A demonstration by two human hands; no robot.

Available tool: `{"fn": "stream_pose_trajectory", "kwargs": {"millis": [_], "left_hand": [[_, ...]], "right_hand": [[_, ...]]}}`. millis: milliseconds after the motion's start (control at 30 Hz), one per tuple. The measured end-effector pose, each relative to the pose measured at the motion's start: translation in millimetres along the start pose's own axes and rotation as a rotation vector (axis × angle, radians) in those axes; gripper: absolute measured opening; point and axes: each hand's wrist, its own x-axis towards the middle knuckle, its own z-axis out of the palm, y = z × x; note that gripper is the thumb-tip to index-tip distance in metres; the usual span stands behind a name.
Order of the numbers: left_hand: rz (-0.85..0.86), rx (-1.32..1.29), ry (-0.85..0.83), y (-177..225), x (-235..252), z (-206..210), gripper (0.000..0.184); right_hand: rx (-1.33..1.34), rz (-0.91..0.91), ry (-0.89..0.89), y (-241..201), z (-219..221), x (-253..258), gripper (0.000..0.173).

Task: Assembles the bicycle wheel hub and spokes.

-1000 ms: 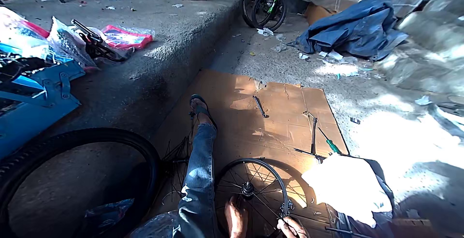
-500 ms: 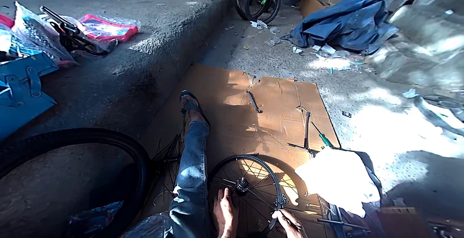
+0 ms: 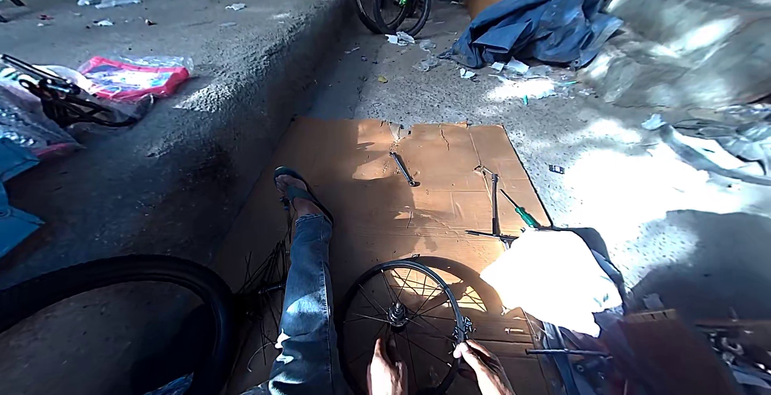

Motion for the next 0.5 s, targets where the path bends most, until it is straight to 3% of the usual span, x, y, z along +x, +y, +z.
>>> {"fn": "stream_pose_trajectory", "kwargs": {"millis": [133, 267, 367, 433, 500], "left_hand": [[-0.249, -0.693, -0.159, -3, -6, 25, 0.036], [-0.369, -0.806, -0.246, 9, 2, 28, 0.032], [-0.437, -1.062, -0.343, 20, 8, 26, 0.033], [-0.48, -1.17, -0.37, 30, 10, 24, 0.039], [-0.48, -1.189, -0.362, 32, 13, 25, 0.029]], "right_hand": [[-0.045, 0.02, -0.08, -4, -3, -10, 0.027], [-0.102, -0.086, -0.132, -7, 4, -23, 0.026], [-0.154, -0.064, -0.104, -3, 8, -34, 0.022], [-0.257, -0.032, -0.131, -3, 7, -35, 0.027], [-0.329, -0.019, -0.164, -8, 4, -35, 0.036]]}}
